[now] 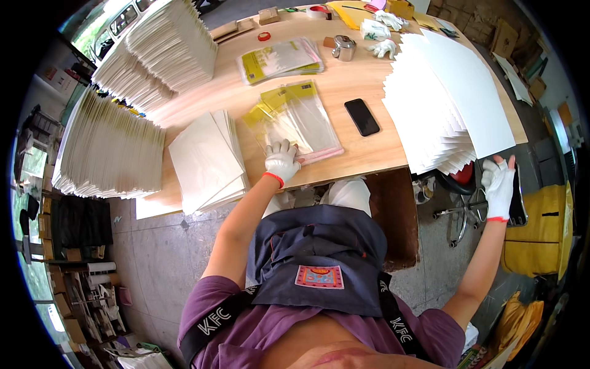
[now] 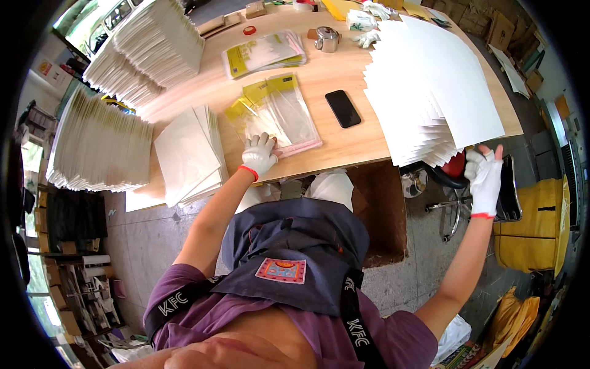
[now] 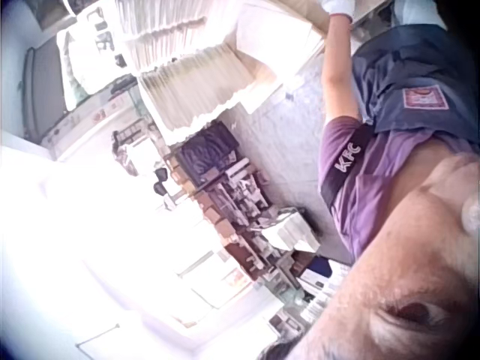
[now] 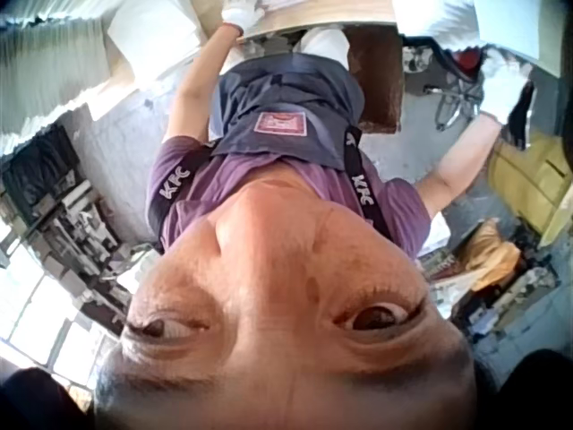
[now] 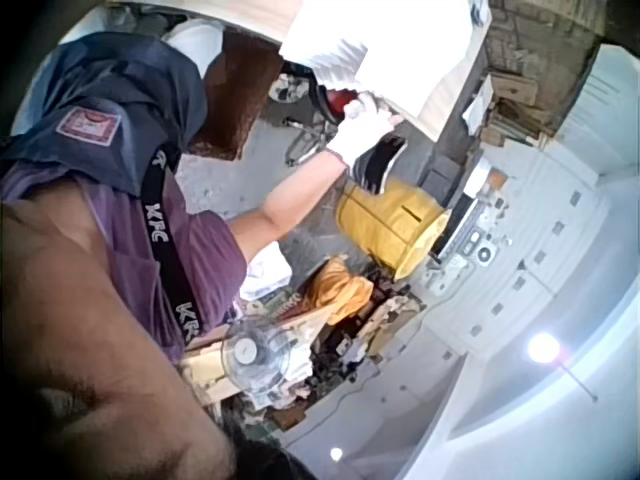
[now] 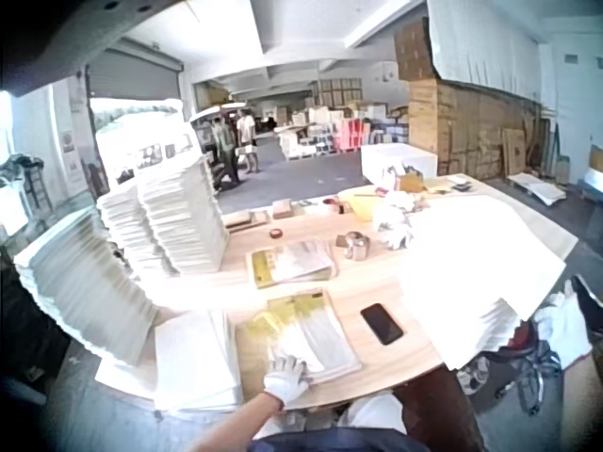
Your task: The person is standing at a table, repeatedly picking up white sheets of paper and placing them into clear plastic bags. They then fold the top of the bags to seal them and place the finished packages onto a stack on the table.
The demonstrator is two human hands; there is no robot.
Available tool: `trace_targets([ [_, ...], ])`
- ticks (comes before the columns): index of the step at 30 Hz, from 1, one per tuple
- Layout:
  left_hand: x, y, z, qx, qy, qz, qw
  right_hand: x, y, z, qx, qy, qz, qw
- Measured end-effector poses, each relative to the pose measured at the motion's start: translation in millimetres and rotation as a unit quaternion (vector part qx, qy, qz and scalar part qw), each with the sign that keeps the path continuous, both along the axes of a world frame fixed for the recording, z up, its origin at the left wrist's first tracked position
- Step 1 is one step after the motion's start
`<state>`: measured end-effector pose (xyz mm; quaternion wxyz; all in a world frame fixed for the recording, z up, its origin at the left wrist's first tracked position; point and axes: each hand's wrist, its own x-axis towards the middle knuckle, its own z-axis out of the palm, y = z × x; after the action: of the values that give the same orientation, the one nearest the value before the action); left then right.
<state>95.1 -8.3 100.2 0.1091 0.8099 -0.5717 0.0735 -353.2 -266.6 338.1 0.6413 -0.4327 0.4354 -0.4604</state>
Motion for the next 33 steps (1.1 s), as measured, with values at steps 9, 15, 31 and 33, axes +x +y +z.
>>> trace_targets([
  [9, -7.1, -3.1, 8.2, 0.127, 0.037, 0.091, 0.987, -3.7, -45.3, 12.4, 0.029, -0.135, 0.048, 0.989],
  [15, -6.0, 1.2, 20.1, 0.127, 0.093, 0.082, 0.984, 17.0, -38.4, 12.0, -0.028, -0.024, -0.049, 0.998],
  [31, 21.0, 21.3, -6.6, -0.041, 0.258, 0.071, 0.963, 93.3, 78.5, -120.3, 0.131, 0.002, 0.352, 0.927],
  [33, 22.5, 22.6, -12.5, -0.046, 0.252, 0.062, 0.965, 104.4, 86.0, -163.6, 0.181, -0.032, 0.382, 0.906],
])
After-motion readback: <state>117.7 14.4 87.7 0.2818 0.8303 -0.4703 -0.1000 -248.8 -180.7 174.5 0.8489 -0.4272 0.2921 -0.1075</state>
